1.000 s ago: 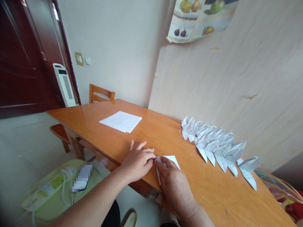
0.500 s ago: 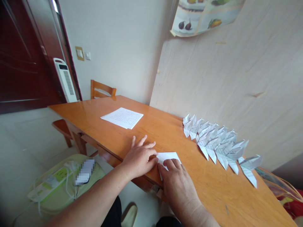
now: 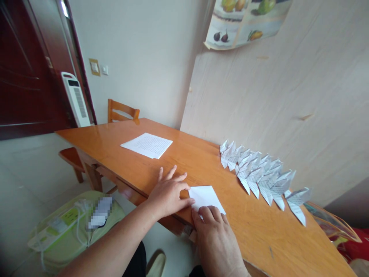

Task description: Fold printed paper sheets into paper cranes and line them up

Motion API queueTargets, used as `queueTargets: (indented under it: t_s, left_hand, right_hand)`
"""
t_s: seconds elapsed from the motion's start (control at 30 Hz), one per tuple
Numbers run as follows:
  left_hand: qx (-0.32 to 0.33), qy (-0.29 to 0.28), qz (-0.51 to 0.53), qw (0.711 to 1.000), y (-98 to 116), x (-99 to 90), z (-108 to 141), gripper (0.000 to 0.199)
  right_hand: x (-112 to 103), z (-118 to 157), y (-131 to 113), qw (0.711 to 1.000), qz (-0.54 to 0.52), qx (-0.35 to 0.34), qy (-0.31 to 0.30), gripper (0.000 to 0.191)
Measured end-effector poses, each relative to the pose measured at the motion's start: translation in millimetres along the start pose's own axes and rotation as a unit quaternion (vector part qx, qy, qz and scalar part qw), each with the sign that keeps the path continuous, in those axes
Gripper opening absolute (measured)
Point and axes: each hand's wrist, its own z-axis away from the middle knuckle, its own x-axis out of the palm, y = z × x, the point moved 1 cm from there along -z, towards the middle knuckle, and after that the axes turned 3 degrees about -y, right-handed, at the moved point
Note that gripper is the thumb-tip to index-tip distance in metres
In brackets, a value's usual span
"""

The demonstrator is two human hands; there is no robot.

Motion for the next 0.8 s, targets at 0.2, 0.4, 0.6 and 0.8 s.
queueTargets:
  t_s: [0.2, 0.4, 0.6, 0.8]
  left_hand:
    - [-0.002, -0.002, 0.000, 1.000, 1, -1.1, 1, 0.044]
    - [0.001, -0.008, 0.004, 1.000, 1, -1.9, 0, 0.043]
    - [0.005, -0.004, 0.002, 1.000, 0, -0.6, 0, 0.040]
    - [0.014, -0.001, -0.008, 1.000, -3, 1.5, -1, 0.040]
  right_hand:
    - [8, 11, 1, 0.999, 0.015, -0.009, 0.031, 0.046]
    - [22, 21, 3, 0.996, -0.006, -0.006, 0.093, 0.048]
    - [14, 29, 3, 0.992, -0.055, -0.034, 0.110, 0.043]
    - [-5, 13, -2, 0.987, -0.109, 0.013, 0.116, 0.031]
